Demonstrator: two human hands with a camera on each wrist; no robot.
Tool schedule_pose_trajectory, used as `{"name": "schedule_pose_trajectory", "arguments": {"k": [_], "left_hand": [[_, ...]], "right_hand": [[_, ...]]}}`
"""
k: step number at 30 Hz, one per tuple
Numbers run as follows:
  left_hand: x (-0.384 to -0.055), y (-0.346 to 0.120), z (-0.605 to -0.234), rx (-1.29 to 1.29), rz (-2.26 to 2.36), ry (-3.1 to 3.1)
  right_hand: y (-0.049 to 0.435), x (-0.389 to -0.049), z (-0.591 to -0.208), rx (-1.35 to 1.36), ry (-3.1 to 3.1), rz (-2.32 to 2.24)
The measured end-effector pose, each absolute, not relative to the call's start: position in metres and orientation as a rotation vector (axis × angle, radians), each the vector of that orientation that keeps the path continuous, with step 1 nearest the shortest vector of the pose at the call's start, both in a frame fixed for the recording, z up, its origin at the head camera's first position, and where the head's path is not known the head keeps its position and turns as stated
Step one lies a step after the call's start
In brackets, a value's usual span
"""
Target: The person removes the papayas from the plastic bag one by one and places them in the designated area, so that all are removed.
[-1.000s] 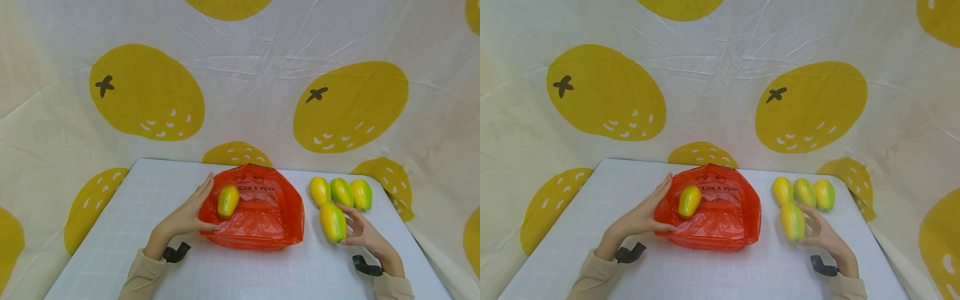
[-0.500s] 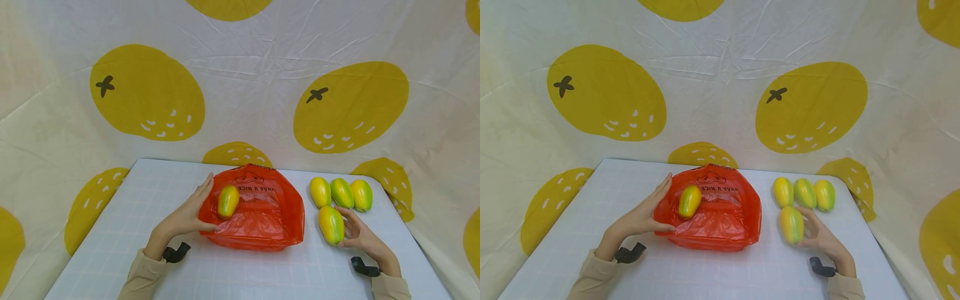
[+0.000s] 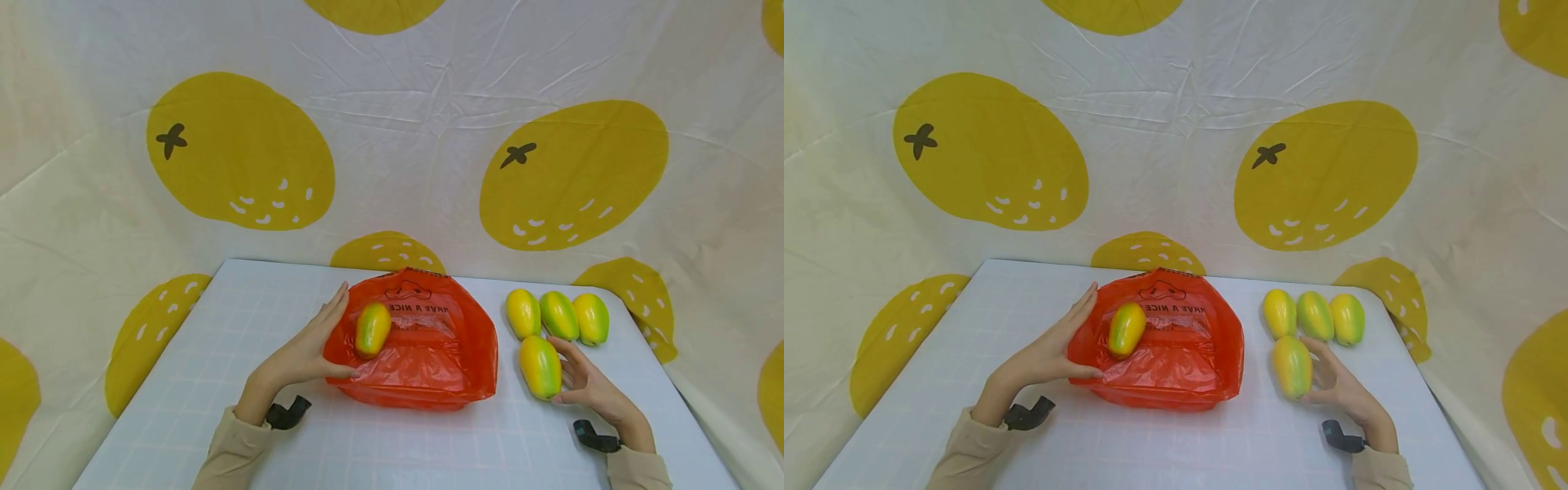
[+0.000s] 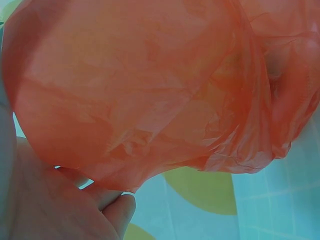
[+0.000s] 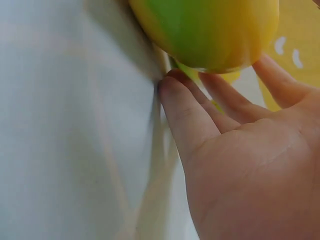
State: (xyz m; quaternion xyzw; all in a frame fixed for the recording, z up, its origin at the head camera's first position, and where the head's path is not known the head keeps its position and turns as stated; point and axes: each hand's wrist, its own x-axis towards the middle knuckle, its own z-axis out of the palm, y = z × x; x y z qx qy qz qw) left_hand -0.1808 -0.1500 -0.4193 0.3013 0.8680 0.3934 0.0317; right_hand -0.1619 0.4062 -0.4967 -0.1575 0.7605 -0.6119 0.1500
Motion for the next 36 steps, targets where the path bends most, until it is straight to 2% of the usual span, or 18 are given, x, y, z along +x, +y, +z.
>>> {"name": "schedule_pose_trajectory", "arguments": {"k": [10, 21, 29, 36], "left_hand": [[-0.181, -0.15, -0.419, 0.905, 1.209, 2.671], [-0.182, -0.15, -0.421, 0.901, 1.217, 2.675], [-0.181, -0.15, -0.42, 0.897, 1.227, 2.665], [-0.18, -0.15, -0.419, 0.885, 1.228, 2.665]], "right_hand": [[0.398, -0.16, -0.486, -0.393, 2.317, -1.584], [0.344, -0.153, -0.442, -0.365, 2.614, -1.271], [0.309, -0.157, -0.446, -0.357, 2.603, -1.217], [0.299, -0.158, -0.448, -0.329, 2.638, -1.173]]}}
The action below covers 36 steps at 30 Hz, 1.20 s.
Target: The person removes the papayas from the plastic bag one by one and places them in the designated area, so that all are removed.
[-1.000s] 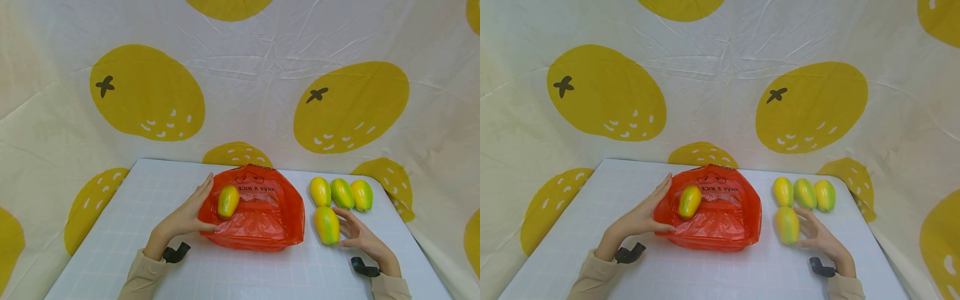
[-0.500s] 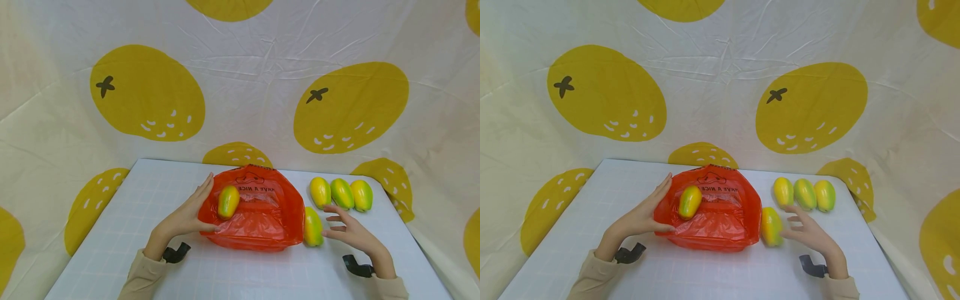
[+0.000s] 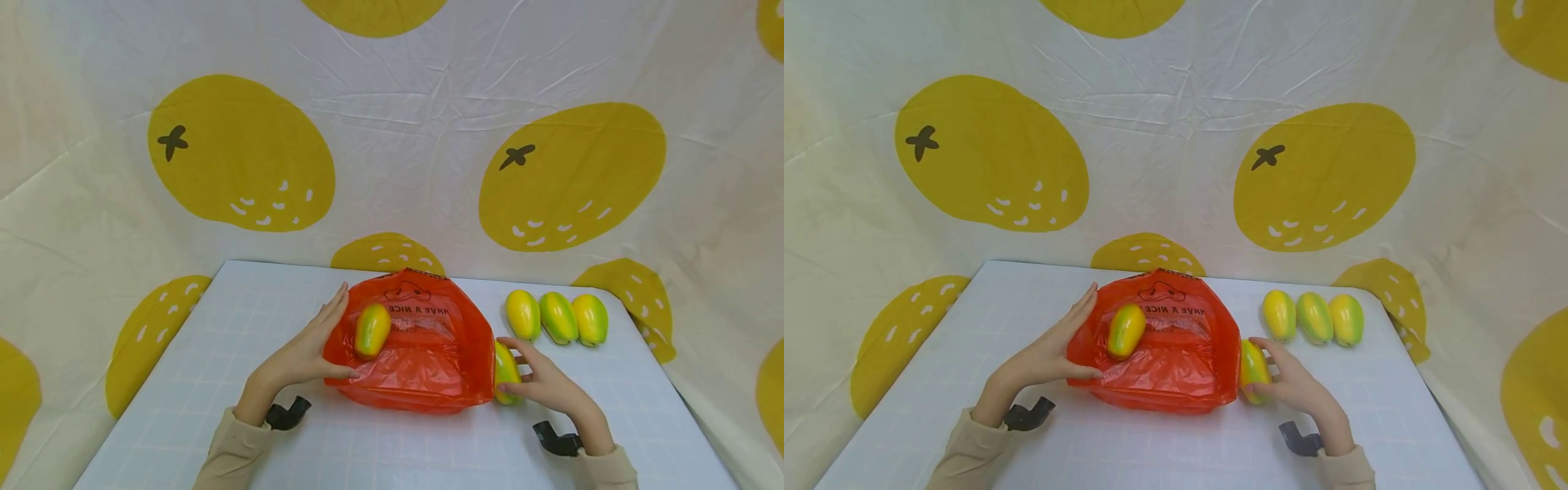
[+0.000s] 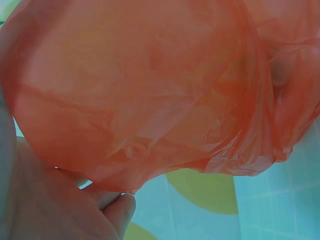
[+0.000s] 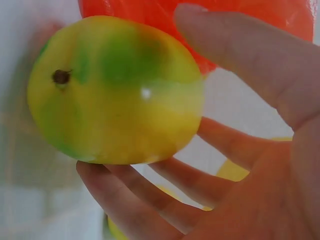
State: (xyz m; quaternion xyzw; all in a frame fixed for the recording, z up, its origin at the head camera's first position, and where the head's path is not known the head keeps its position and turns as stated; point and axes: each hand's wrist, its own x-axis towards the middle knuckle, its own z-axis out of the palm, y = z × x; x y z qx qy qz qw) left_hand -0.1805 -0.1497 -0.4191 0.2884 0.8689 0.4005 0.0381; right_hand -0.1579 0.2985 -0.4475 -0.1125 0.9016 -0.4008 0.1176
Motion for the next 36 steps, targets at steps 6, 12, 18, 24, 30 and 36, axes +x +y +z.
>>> {"name": "schedule_pose_trajectory", "arguments": {"k": [6, 12, 18, 24, 30, 36], "left_hand": [[-0.181, -0.15, -0.419, 0.885, 1.234, 2.664], [-0.182, -0.15, -0.421, 0.894, 1.253, 2.639], [-0.182, -0.149, -0.421, 0.914, 1.289, 2.599], [-0.182, -0.148, -0.421, 0.921, 1.297, 2.592], [-0.182, -0.148, -0.42, 0.914, 1.296, 2.592], [-0.181, -0.148, -0.42, 0.905, 1.287, 2.597]], "right_hand": [[0.299, -0.16, -0.449, -0.304, 2.651, -1.173], [0.303, -0.159, -0.447, -0.262, 2.663, -1.177], [0.308, -0.157, -0.441, -0.2, 2.677, -1.143], [0.316, -0.155, -0.438, -0.159, 2.704, -1.097], [0.328, -0.156, -0.439, -0.105, 2.744, -1.027], [0.339, -0.156, -0.439, -0.041, 2.753, -0.996]]}}
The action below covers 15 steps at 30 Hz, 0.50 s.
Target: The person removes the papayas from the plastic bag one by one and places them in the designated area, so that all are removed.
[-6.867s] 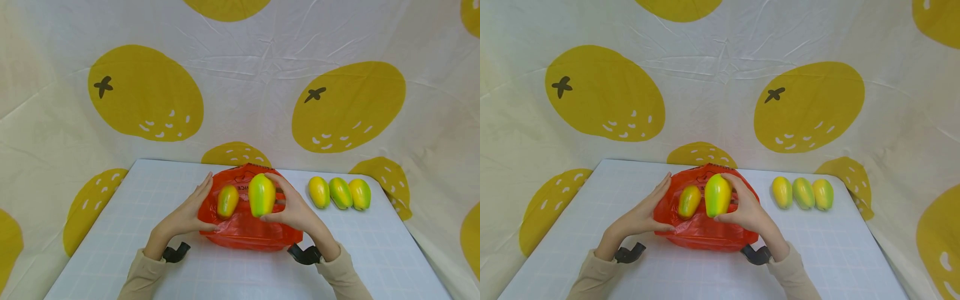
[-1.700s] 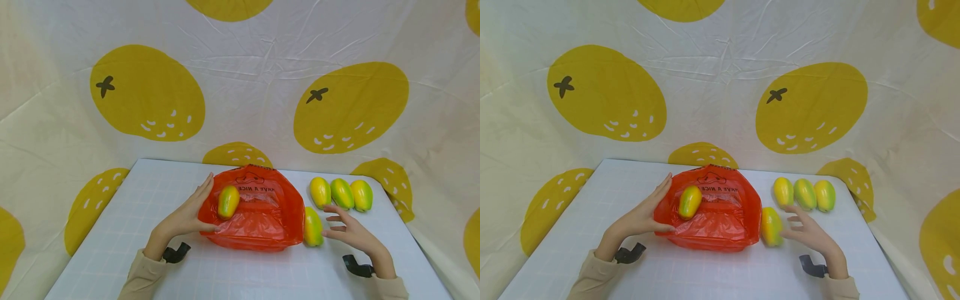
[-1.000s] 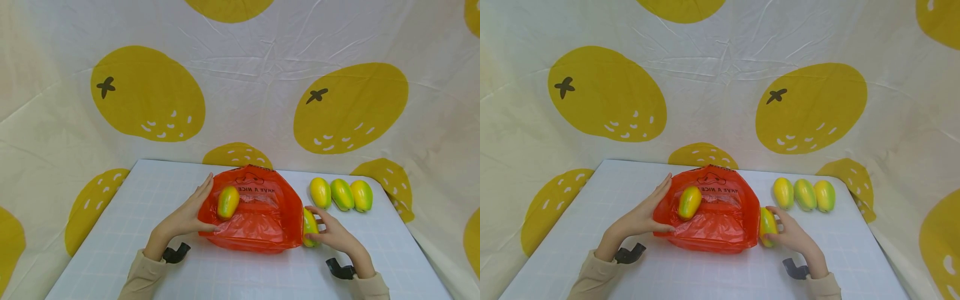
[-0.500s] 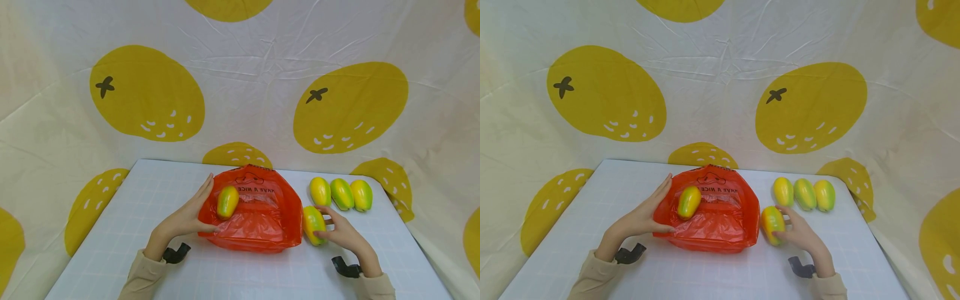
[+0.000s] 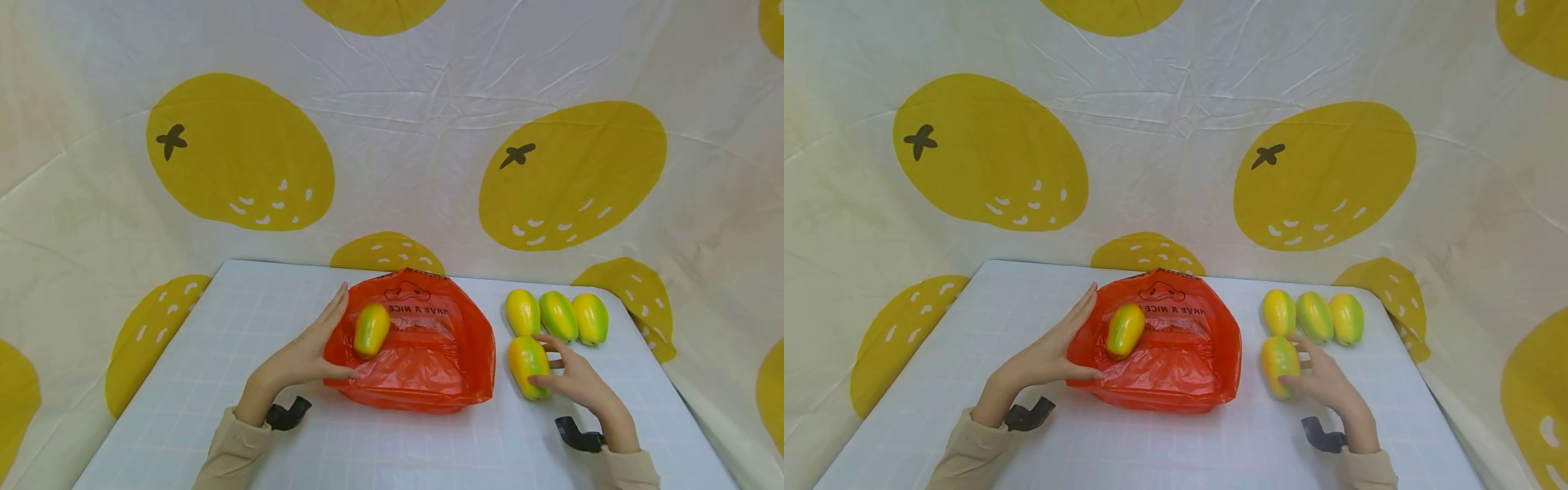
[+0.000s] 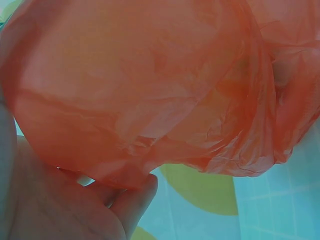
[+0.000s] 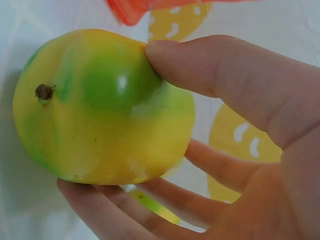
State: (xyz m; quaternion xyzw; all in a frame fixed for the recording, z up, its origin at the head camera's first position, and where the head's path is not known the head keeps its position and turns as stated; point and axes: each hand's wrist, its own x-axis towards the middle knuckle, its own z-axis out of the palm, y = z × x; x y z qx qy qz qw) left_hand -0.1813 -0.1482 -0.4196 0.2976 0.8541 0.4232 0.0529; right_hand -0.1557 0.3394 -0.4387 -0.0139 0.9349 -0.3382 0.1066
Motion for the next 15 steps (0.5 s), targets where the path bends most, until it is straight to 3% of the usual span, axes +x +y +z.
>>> {"name": "schedule_pose_trajectory", "arguments": {"k": [15], "left_hand": [[-0.181, -0.149, -0.42, 0.892, 1.279, 2.604]], "right_hand": [[0.357, -0.156, -0.441, 0.044, 2.702, -1.058]]}}
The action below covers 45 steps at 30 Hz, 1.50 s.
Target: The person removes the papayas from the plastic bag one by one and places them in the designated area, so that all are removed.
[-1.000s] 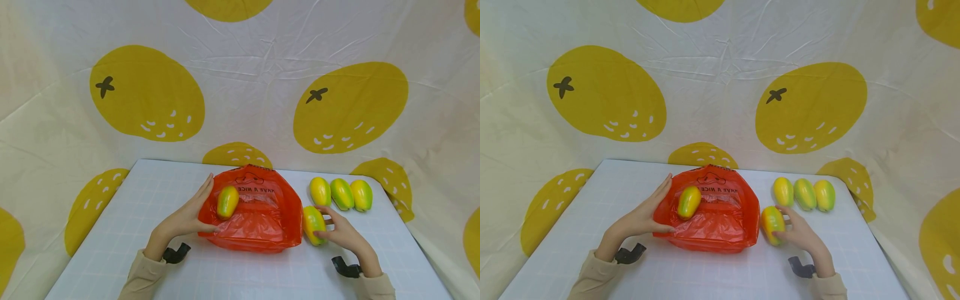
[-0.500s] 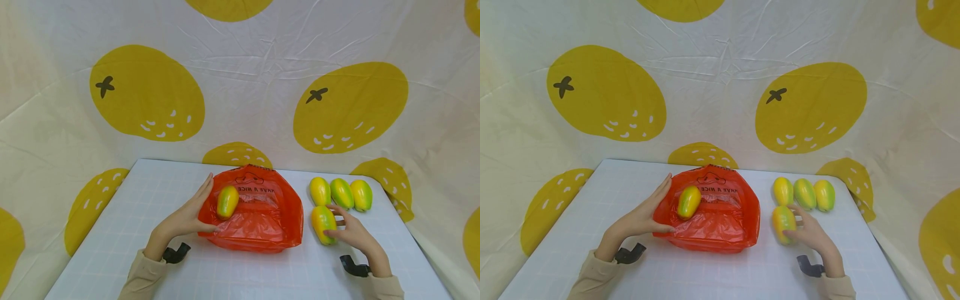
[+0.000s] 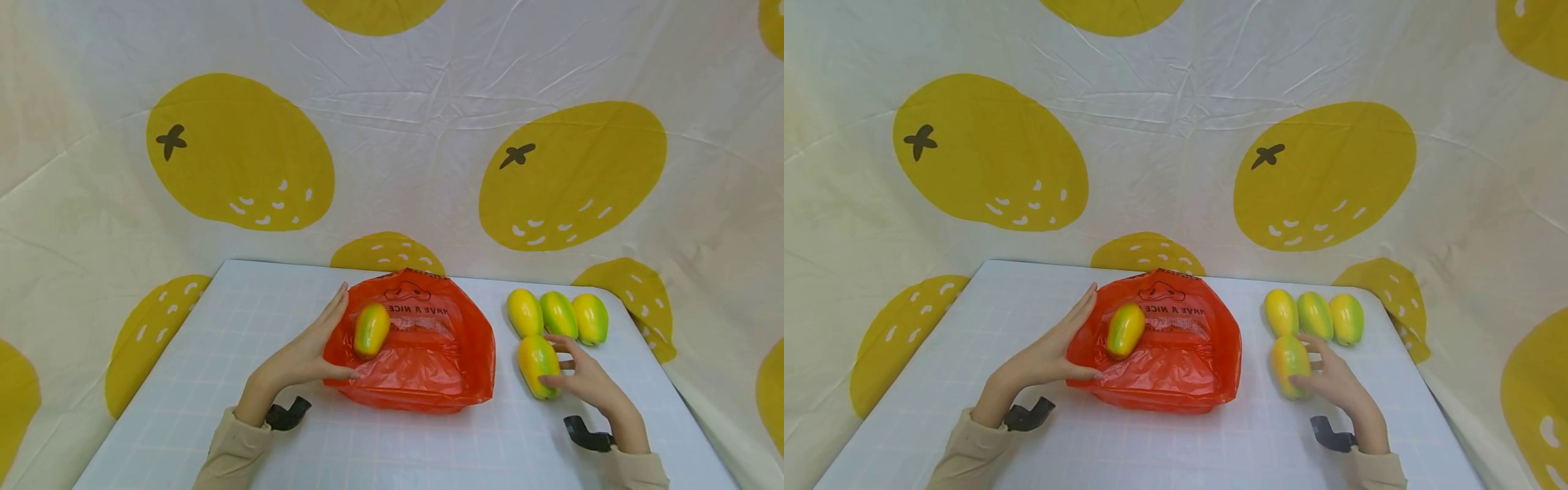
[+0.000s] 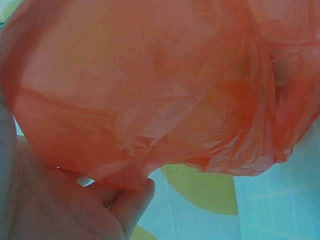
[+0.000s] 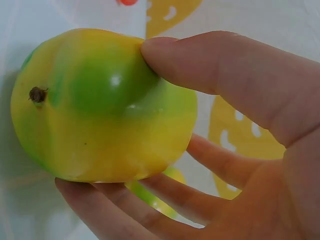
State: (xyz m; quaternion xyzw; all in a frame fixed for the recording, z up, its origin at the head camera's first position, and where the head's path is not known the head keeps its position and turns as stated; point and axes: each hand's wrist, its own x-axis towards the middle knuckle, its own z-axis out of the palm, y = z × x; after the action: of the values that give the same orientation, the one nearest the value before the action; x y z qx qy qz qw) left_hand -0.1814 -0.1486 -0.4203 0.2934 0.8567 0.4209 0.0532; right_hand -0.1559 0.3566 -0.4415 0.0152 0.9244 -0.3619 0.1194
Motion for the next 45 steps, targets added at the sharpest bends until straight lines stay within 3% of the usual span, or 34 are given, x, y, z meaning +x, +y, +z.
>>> {"name": "schedule_pose_trajectory", "arguments": {"k": [45], "left_hand": [[-0.1803, -0.1494, -0.4195, 0.881, 1.268, 2.609]], "right_hand": [[0.3598, -0.1541, -0.4354, 0.075, 2.631, -1.071]]}}
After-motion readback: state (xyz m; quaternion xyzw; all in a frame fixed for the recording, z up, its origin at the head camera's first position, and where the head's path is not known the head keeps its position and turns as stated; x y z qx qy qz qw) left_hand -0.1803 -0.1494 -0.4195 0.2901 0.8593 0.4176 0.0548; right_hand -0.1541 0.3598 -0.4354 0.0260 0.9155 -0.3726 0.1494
